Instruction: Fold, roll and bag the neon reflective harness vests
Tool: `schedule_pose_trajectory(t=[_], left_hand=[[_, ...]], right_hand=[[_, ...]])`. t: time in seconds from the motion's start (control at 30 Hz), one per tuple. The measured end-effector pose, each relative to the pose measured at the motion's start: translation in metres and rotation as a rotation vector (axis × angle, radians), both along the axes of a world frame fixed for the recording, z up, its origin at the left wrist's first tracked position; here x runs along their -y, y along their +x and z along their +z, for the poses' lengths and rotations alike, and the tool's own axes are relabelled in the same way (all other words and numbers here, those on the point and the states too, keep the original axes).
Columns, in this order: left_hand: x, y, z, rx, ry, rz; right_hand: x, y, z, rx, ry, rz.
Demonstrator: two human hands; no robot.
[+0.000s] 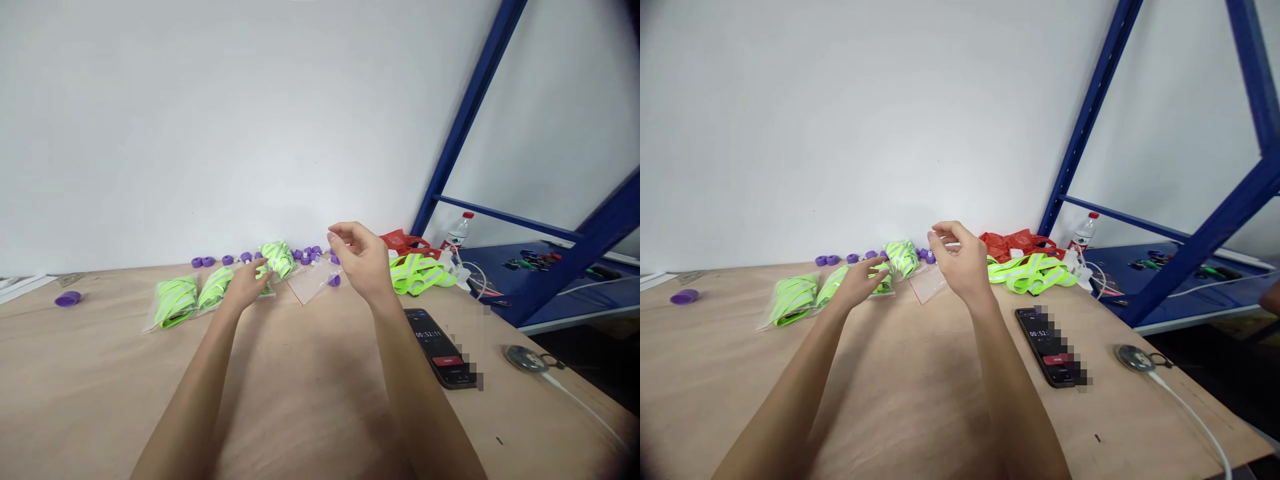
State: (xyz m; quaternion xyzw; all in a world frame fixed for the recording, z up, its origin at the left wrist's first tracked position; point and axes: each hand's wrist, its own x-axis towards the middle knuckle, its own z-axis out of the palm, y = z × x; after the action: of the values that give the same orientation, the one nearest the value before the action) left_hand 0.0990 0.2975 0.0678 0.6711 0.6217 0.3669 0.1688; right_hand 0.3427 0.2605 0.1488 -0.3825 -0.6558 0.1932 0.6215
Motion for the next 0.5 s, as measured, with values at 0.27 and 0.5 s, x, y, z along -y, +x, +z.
schedule_pose_trajectory(t=[0.27, 0.5], left_hand=[[-0.003, -0.006, -0.009, -0.109, -0.11, -0.114], [0.002, -0.003, 0.003, -0.105, -0.093, -0.177]], right_hand=[[-0.026, 0.023, -0.019, 0.746, -0.436, -0.36], [-0.078, 0.076, -0.083, 0.732, -0.93, -0.62]])
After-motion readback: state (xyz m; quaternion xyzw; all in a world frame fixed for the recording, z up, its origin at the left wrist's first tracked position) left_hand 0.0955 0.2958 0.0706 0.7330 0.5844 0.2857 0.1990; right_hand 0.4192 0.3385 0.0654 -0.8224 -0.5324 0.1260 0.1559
